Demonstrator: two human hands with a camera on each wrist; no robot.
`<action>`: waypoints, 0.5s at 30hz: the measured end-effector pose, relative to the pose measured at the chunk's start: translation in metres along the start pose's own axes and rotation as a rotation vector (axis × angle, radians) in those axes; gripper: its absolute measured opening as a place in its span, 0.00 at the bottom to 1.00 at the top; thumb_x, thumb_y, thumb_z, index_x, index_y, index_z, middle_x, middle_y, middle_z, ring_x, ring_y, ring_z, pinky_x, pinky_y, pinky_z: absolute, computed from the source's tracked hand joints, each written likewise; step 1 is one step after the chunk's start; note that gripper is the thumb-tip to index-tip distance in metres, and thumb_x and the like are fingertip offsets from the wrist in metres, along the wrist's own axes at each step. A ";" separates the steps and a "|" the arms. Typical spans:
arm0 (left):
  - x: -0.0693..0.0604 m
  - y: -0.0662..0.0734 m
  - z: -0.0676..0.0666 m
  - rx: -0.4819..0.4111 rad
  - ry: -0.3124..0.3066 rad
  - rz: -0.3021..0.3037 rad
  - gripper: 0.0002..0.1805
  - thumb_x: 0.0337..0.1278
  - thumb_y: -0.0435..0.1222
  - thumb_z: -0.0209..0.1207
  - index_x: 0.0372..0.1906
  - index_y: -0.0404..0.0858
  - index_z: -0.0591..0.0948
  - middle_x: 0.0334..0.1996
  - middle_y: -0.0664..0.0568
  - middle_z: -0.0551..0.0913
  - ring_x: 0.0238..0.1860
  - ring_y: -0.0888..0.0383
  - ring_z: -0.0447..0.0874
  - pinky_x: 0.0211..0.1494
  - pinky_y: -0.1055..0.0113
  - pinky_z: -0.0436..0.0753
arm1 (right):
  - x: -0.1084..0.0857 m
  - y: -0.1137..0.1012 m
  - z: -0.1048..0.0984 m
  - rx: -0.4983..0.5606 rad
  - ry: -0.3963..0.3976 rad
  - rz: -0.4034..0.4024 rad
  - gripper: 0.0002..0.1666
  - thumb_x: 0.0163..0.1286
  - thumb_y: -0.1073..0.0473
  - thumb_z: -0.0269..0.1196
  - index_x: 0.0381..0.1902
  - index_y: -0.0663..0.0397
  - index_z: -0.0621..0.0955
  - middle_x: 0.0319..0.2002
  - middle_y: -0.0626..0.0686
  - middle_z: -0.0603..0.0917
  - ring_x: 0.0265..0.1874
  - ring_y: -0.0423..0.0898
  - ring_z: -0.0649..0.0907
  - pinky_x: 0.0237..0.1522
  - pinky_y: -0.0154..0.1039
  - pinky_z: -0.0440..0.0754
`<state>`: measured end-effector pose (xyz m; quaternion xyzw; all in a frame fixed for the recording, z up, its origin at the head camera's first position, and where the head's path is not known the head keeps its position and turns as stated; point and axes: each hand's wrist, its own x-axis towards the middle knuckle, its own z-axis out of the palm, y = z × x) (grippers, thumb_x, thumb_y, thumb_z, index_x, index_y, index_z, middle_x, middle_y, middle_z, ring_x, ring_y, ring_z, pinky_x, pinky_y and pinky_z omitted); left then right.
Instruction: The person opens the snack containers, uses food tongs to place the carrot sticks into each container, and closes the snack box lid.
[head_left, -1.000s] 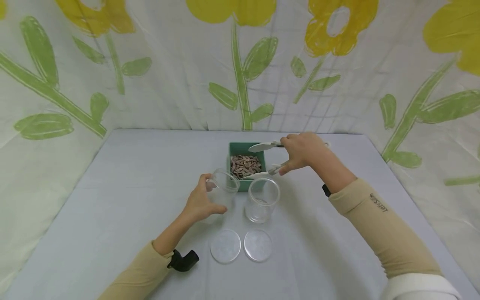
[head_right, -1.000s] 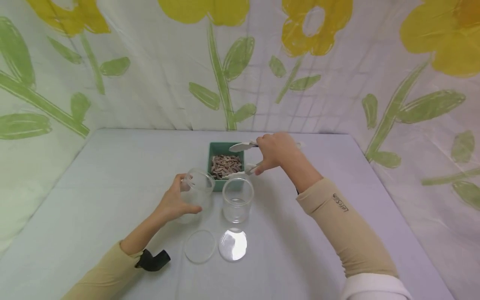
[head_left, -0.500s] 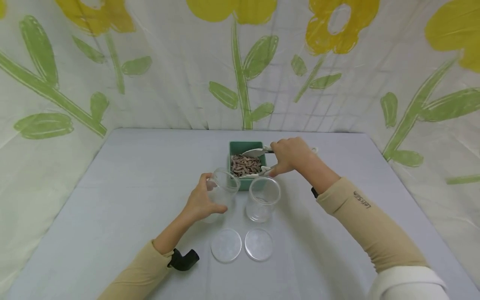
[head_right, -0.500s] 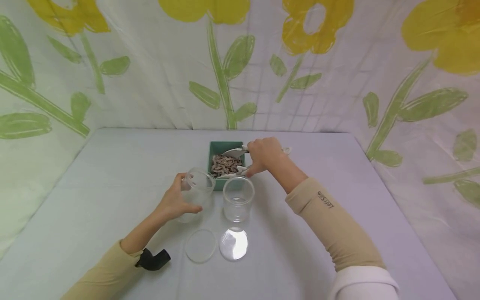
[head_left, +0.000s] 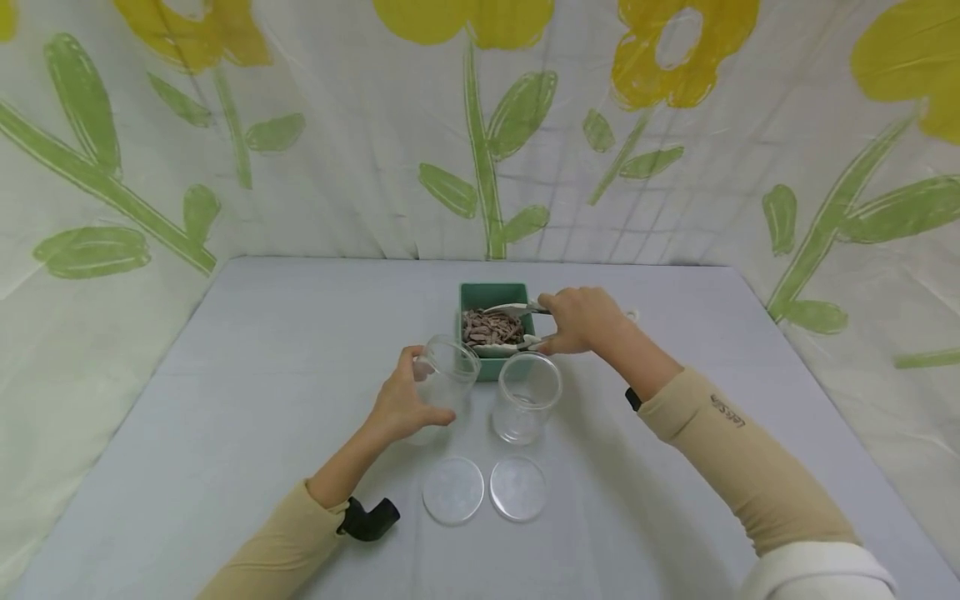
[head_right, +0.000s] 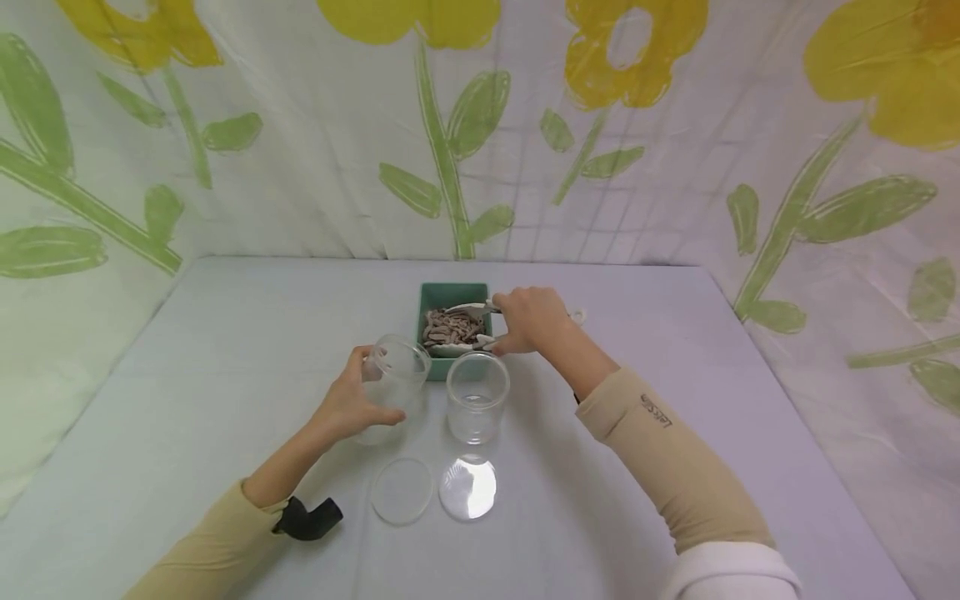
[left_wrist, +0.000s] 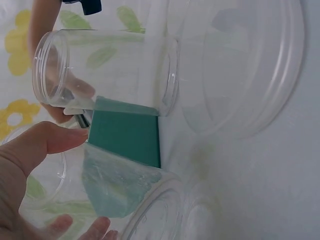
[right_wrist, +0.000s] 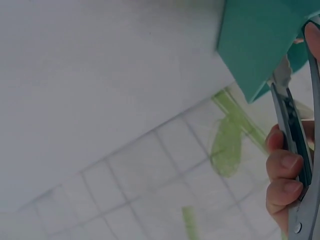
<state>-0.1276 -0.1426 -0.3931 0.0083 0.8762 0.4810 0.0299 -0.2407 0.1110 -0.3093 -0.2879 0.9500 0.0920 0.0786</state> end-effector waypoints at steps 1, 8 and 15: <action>0.000 0.000 0.000 -0.003 0.001 -0.004 0.51 0.30 0.31 0.74 0.65 0.33 0.59 0.56 0.32 0.75 0.58 0.37 0.72 0.56 0.43 0.74 | 0.000 0.000 0.001 -0.001 0.011 -0.006 0.42 0.56 0.35 0.68 0.60 0.56 0.75 0.42 0.57 0.83 0.31 0.53 0.82 0.32 0.49 0.81; -0.001 -0.002 0.000 -0.008 0.011 -0.001 0.50 0.30 0.31 0.74 0.64 0.33 0.60 0.55 0.33 0.75 0.58 0.37 0.73 0.56 0.42 0.73 | -0.004 0.000 0.007 0.003 0.060 -0.017 0.39 0.54 0.34 0.69 0.52 0.56 0.77 0.37 0.56 0.83 0.26 0.52 0.80 0.28 0.49 0.80; -0.001 -0.001 0.000 -0.018 0.012 -0.010 0.50 0.31 0.30 0.74 0.65 0.33 0.60 0.56 0.33 0.75 0.59 0.37 0.72 0.57 0.42 0.73 | -0.004 -0.002 0.007 0.011 0.068 -0.014 0.37 0.53 0.35 0.70 0.48 0.57 0.77 0.32 0.55 0.81 0.25 0.52 0.80 0.26 0.48 0.79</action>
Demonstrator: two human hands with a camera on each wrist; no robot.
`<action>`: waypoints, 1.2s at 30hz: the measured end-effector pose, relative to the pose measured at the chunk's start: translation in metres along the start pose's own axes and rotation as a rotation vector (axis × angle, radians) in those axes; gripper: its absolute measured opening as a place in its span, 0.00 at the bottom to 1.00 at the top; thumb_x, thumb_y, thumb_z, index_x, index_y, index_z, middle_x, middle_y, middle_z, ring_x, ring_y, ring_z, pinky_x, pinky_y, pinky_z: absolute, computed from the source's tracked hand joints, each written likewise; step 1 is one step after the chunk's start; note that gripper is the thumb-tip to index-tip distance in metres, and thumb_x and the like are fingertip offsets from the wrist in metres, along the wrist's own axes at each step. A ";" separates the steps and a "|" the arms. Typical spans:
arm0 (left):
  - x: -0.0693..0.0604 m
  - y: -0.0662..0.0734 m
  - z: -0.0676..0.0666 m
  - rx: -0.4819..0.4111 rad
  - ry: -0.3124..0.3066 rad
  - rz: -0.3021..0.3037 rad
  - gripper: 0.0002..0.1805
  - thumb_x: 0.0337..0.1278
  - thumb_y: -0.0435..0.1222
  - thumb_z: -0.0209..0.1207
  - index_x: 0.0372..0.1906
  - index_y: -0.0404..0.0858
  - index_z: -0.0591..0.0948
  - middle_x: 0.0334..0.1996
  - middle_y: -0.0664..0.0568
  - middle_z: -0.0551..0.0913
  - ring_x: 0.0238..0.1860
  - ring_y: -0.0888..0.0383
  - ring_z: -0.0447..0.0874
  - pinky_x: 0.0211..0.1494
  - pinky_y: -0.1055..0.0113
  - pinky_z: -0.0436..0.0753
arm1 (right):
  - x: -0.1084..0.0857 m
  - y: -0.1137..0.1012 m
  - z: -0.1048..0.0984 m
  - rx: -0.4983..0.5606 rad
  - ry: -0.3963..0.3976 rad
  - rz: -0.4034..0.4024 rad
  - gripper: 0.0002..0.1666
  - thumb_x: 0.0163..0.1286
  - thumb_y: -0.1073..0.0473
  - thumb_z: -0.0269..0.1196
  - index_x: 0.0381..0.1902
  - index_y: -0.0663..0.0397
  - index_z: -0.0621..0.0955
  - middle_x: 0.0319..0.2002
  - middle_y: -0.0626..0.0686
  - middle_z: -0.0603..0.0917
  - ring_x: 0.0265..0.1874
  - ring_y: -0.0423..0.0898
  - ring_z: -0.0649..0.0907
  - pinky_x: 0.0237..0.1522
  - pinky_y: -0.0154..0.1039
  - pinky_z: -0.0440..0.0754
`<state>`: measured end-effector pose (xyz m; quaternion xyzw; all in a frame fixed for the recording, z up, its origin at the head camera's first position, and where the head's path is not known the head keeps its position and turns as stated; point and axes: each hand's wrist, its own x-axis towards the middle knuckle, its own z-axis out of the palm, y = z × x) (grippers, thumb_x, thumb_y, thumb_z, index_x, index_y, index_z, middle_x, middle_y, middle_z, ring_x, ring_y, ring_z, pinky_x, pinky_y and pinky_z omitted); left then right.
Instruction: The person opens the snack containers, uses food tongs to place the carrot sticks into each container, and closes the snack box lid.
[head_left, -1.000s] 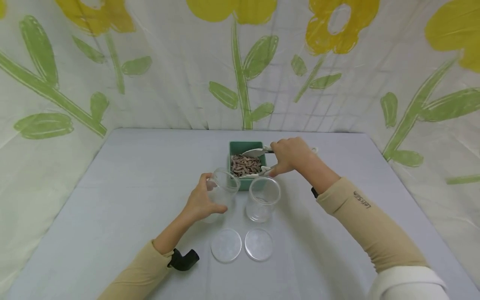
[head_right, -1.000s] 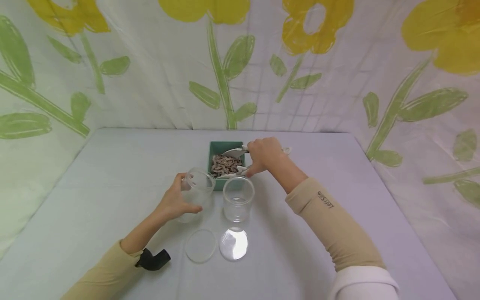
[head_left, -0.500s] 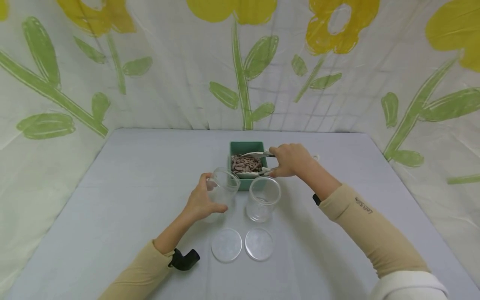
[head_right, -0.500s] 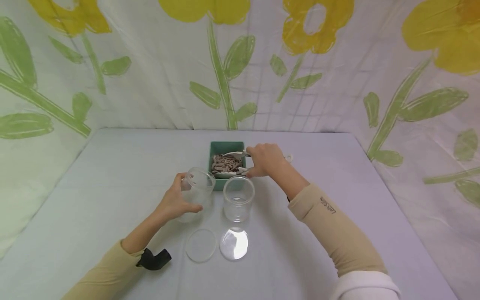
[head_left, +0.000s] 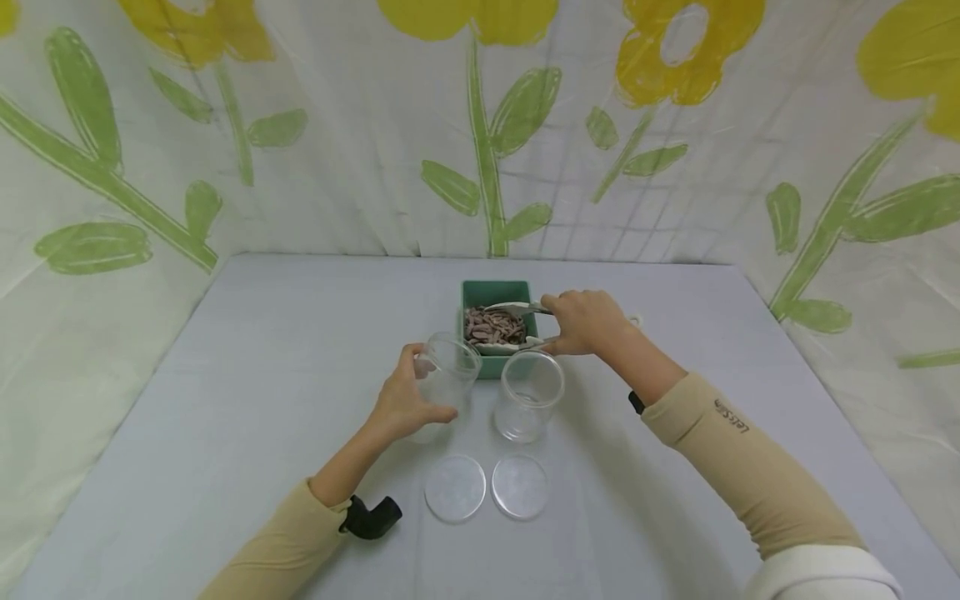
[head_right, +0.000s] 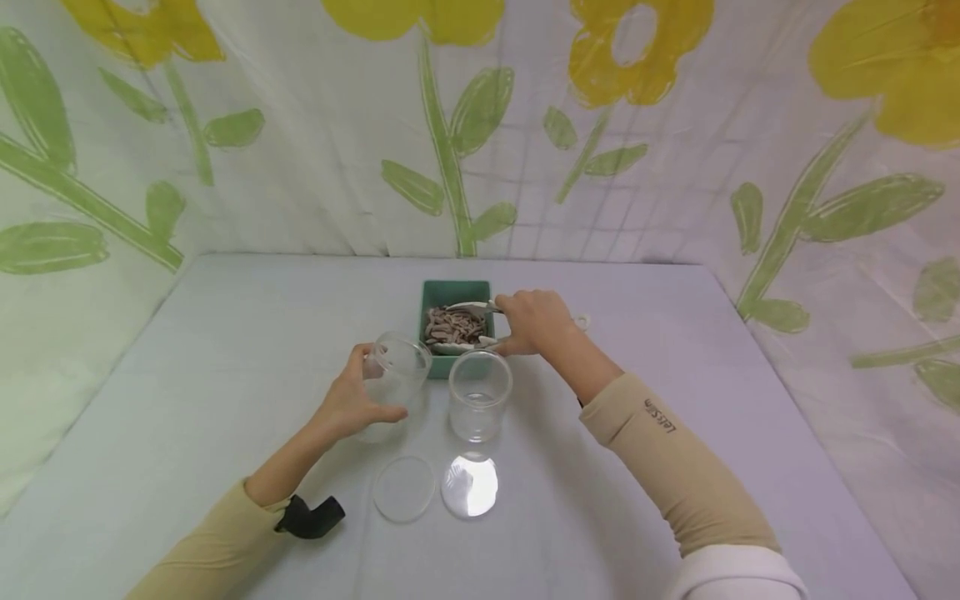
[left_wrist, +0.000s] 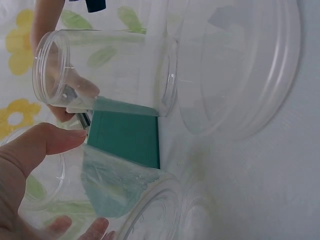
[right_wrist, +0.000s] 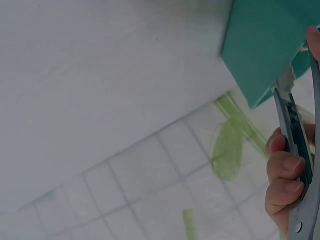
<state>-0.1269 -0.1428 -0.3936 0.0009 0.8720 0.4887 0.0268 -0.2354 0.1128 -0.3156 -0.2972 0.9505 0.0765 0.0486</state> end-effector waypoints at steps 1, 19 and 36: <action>0.000 0.000 0.000 0.001 0.000 -0.001 0.50 0.31 0.30 0.74 0.65 0.33 0.59 0.56 0.33 0.75 0.59 0.37 0.72 0.57 0.42 0.73 | 0.000 0.000 0.000 0.002 -0.008 0.005 0.36 0.53 0.36 0.70 0.48 0.57 0.76 0.31 0.55 0.81 0.25 0.52 0.79 0.26 0.48 0.79; 0.000 0.001 0.000 -0.001 0.005 -0.007 0.50 0.31 0.31 0.74 0.65 0.33 0.59 0.56 0.32 0.75 0.59 0.38 0.72 0.57 0.42 0.73 | 0.002 -0.002 -0.004 0.021 -0.093 0.036 0.39 0.57 0.35 0.67 0.52 0.62 0.76 0.27 0.54 0.79 0.24 0.50 0.79 0.27 0.47 0.79; -0.001 0.001 0.000 -0.008 -0.001 -0.023 0.51 0.32 0.30 0.74 0.66 0.33 0.58 0.57 0.32 0.75 0.60 0.37 0.72 0.59 0.41 0.72 | 0.000 -0.003 0.003 0.005 -0.019 -0.003 0.35 0.58 0.31 0.64 0.33 0.60 0.77 0.20 0.52 0.73 0.18 0.48 0.76 0.23 0.44 0.77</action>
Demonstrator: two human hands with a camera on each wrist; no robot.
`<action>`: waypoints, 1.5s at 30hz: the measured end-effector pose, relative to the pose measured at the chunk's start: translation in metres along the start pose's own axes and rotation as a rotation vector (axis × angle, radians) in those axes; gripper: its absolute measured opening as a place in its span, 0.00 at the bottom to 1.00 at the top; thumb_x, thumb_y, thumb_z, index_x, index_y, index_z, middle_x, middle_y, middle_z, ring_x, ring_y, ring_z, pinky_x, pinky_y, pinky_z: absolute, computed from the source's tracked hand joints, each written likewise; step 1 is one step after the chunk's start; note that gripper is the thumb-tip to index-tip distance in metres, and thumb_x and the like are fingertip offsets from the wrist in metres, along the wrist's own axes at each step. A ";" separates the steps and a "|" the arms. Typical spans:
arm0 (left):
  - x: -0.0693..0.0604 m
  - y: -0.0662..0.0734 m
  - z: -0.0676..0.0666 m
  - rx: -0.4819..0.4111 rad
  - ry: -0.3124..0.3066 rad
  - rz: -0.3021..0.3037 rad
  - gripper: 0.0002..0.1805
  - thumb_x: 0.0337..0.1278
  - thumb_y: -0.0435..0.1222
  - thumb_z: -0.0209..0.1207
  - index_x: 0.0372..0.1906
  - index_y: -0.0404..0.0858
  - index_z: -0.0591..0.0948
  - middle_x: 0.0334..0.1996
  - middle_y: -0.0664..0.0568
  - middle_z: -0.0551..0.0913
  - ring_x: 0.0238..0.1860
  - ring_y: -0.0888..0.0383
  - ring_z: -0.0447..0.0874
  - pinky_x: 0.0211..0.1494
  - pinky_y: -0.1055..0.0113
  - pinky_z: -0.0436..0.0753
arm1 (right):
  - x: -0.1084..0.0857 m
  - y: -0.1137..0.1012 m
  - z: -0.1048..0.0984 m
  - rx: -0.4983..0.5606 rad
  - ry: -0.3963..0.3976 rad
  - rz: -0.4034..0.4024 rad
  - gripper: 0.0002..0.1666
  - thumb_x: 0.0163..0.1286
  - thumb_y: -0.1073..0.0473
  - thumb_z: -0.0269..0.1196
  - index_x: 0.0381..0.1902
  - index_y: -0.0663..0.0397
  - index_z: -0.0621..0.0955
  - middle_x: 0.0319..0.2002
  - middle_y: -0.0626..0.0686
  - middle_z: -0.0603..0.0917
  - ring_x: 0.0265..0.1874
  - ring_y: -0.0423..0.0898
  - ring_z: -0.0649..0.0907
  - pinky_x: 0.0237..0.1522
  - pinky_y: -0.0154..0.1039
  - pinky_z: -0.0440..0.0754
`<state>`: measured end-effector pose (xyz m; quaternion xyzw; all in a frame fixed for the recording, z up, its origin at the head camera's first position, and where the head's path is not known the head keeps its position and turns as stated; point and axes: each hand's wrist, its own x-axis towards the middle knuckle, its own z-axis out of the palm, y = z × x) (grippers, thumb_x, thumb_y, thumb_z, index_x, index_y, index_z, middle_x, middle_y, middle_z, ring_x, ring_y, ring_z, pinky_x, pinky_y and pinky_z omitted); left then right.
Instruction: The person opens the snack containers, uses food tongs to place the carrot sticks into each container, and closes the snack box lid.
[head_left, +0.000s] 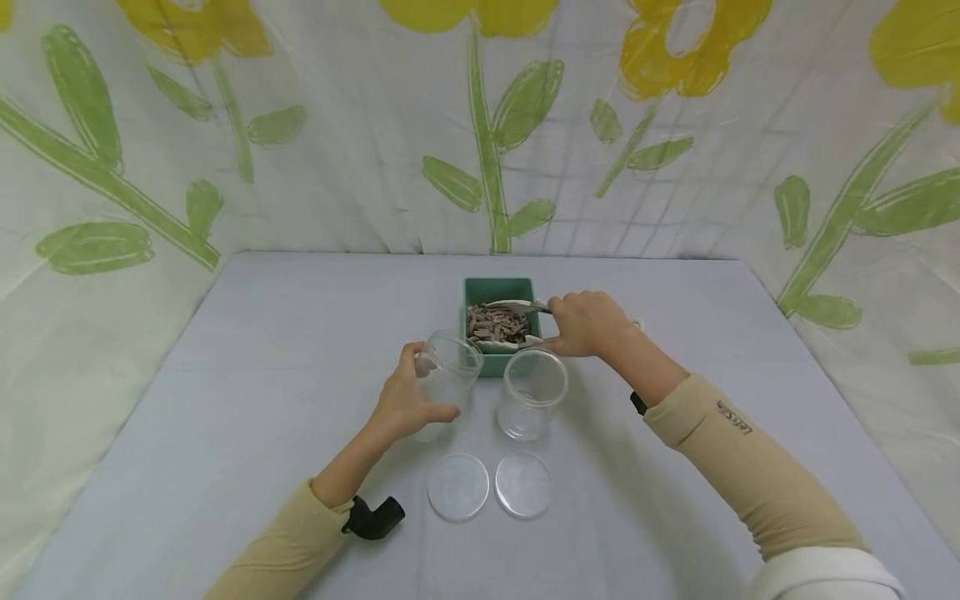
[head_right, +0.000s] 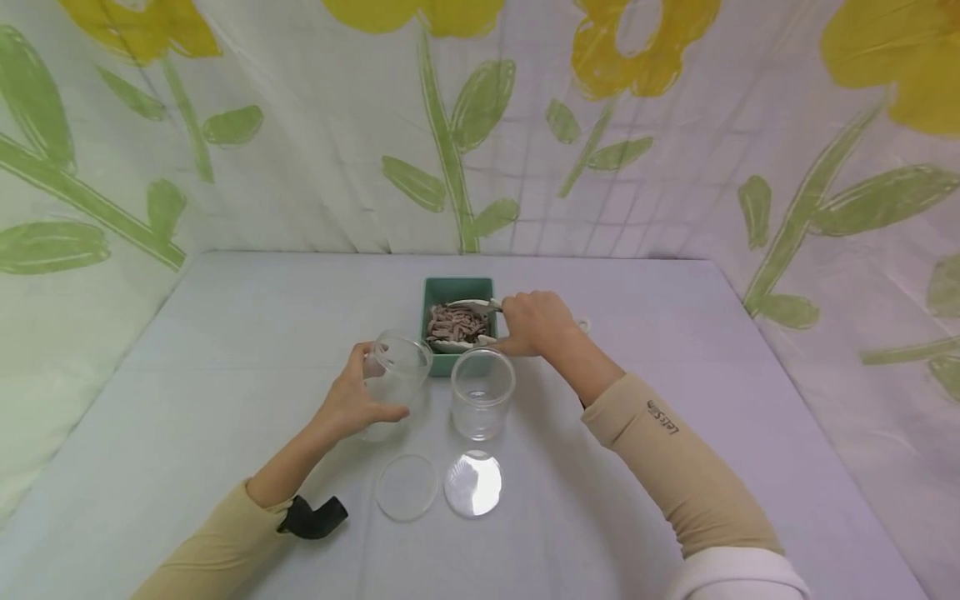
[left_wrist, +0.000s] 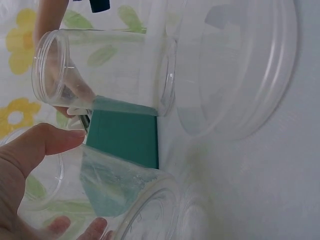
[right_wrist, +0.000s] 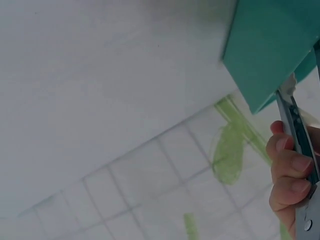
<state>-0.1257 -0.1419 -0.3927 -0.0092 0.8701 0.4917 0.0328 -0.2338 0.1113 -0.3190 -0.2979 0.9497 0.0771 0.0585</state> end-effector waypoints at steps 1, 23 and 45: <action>0.000 0.000 0.000 0.000 0.000 -0.002 0.51 0.32 0.30 0.74 0.66 0.33 0.58 0.57 0.32 0.75 0.60 0.37 0.72 0.59 0.41 0.72 | 0.000 0.000 0.000 0.005 -0.003 0.001 0.35 0.58 0.31 0.64 0.34 0.61 0.77 0.20 0.52 0.74 0.19 0.48 0.76 0.23 0.45 0.78; 0.000 -0.001 0.000 0.000 0.009 0.017 0.51 0.31 0.30 0.74 0.66 0.32 0.58 0.56 0.33 0.75 0.59 0.37 0.72 0.58 0.42 0.72 | -0.010 0.000 0.012 -0.030 0.180 -0.057 0.32 0.59 0.33 0.65 0.19 0.54 0.70 0.13 0.47 0.67 0.13 0.42 0.62 0.15 0.36 0.61; 0.001 -0.001 0.001 -0.004 0.013 0.009 0.51 0.31 0.30 0.74 0.66 0.33 0.59 0.57 0.33 0.75 0.60 0.38 0.72 0.58 0.42 0.72 | -0.023 0.012 0.009 0.016 0.132 0.012 0.34 0.61 0.31 0.62 0.36 0.60 0.79 0.24 0.51 0.80 0.16 0.47 0.75 0.18 0.42 0.73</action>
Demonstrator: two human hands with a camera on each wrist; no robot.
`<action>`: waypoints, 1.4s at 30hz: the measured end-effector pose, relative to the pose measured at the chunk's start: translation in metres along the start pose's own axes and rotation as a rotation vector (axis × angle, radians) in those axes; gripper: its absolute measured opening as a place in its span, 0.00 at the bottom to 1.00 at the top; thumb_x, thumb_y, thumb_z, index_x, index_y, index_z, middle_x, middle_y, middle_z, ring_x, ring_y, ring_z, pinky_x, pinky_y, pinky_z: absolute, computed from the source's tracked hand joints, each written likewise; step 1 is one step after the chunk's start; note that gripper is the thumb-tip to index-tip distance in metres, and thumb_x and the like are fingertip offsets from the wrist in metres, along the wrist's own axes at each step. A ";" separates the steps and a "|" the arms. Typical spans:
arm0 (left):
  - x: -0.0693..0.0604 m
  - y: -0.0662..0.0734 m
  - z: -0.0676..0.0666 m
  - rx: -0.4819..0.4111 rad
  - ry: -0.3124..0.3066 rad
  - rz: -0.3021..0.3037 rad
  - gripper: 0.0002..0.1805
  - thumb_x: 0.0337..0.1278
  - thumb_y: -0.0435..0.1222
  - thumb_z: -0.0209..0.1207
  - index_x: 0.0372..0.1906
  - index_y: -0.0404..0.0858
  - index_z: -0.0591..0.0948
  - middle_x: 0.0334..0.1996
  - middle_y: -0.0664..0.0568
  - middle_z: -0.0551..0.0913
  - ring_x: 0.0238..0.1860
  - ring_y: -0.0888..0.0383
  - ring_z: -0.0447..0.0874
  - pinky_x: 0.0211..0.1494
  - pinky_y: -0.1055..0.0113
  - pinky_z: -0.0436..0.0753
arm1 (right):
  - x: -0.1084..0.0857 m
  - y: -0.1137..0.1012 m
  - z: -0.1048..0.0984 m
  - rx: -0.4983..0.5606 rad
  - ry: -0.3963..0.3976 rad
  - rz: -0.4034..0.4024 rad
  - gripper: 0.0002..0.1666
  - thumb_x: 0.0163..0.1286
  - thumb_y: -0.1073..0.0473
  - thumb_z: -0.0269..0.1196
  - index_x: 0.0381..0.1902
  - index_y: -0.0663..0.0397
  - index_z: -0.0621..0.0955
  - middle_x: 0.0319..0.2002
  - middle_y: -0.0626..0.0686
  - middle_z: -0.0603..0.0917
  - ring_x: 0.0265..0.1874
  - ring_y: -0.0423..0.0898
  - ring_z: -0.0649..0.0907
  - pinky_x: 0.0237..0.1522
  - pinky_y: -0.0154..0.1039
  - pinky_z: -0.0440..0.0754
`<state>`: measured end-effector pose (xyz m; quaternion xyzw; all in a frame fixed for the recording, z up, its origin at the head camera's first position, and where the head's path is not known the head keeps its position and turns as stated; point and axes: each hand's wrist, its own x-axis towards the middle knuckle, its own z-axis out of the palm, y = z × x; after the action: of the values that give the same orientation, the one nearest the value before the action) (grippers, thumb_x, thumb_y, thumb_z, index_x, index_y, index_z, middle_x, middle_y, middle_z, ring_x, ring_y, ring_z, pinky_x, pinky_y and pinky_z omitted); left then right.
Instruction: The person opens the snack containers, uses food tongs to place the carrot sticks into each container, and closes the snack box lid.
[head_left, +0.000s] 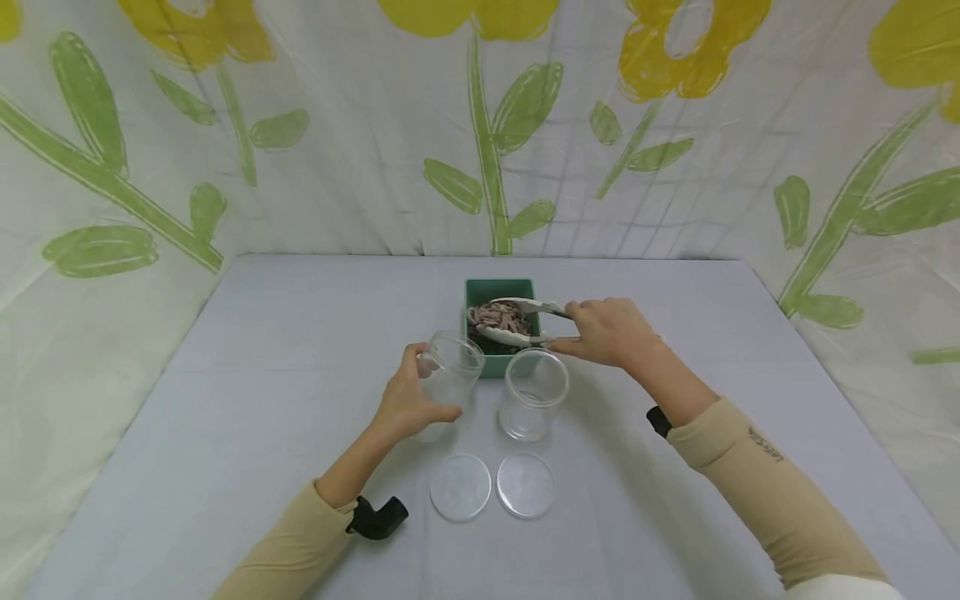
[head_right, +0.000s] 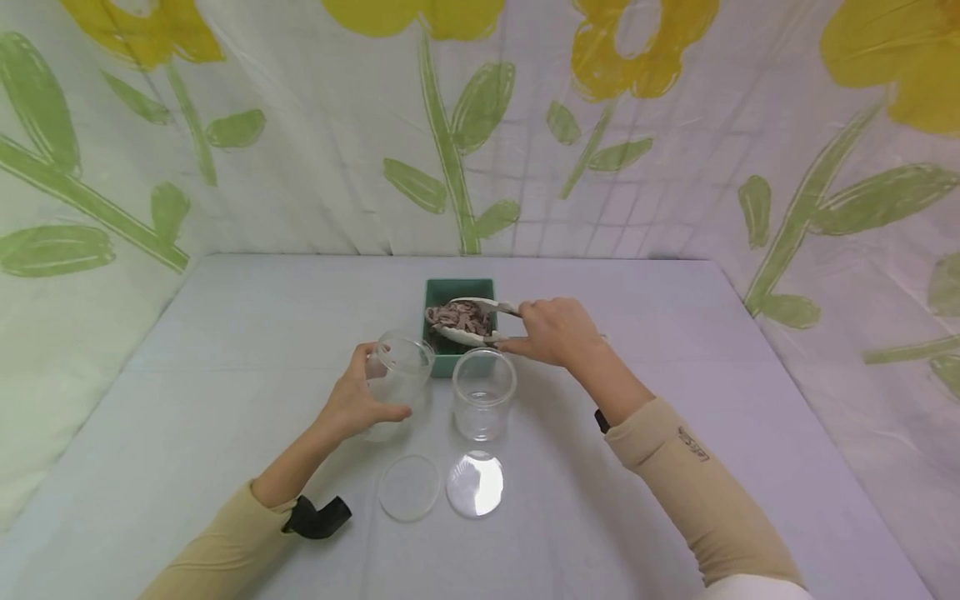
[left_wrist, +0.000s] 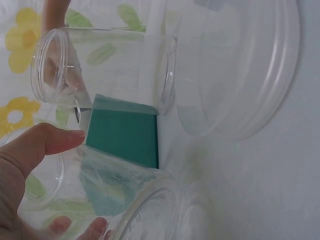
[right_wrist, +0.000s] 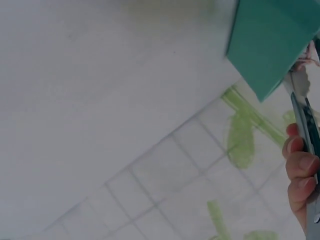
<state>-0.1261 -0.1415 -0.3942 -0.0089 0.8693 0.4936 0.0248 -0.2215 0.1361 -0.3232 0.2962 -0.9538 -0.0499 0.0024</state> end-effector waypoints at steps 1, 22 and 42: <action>0.000 0.000 0.000 0.001 0.001 0.001 0.51 0.31 0.30 0.74 0.66 0.33 0.59 0.57 0.33 0.75 0.59 0.38 0.72 0.58 0.42 0.72 | -0.001 0.001 0.000 -0.002 0.004 0.001 0.35 0.61 0.31 0.62 0.37 0.61 0.80 0.25 0.51 0.80 0.17 0.47 0.75 0.18 0.42 0.73; -0.002 0.001 -0.002 0.009 0.001 0.015 0.51 0.31 0.30 0.75 0.65 0.31 0.58 0.57 0.32 0.75 0.60 0.37 0.72 0.58 0.42 0.72 | -0.021 0.015 0.000 0.034 0.100 -0.011 0.36 0.60 0.33 0.63 0.45 0.63 0.81 0.26 0.56 0.83 0.13 0.46 0.72 0.14 0.40 0.68; 0.001 0.002 -0.001 0.005 -0.025 -0.008 0.52 0.34 0.30 0.74 0.67 0.32 0.57 0.59 0.34 0.74 0.61 0.38 0.70 0.58 0.42 0.72 | -0.037 0.025 -0.006 0.142 0.157 -0.035 0.28 0.60 0.39 0.67 0.41 0.59 0.80 0.17 0.48 0.75 0.15 0.45 0.72 0.17 0.41 0.69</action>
<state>-0.1273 -0.1414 -0.3918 -0.0060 0.8702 0.4913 0.0375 -0.2051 0.1764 -0.3144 0.3155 -0.9464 0.0414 0.0551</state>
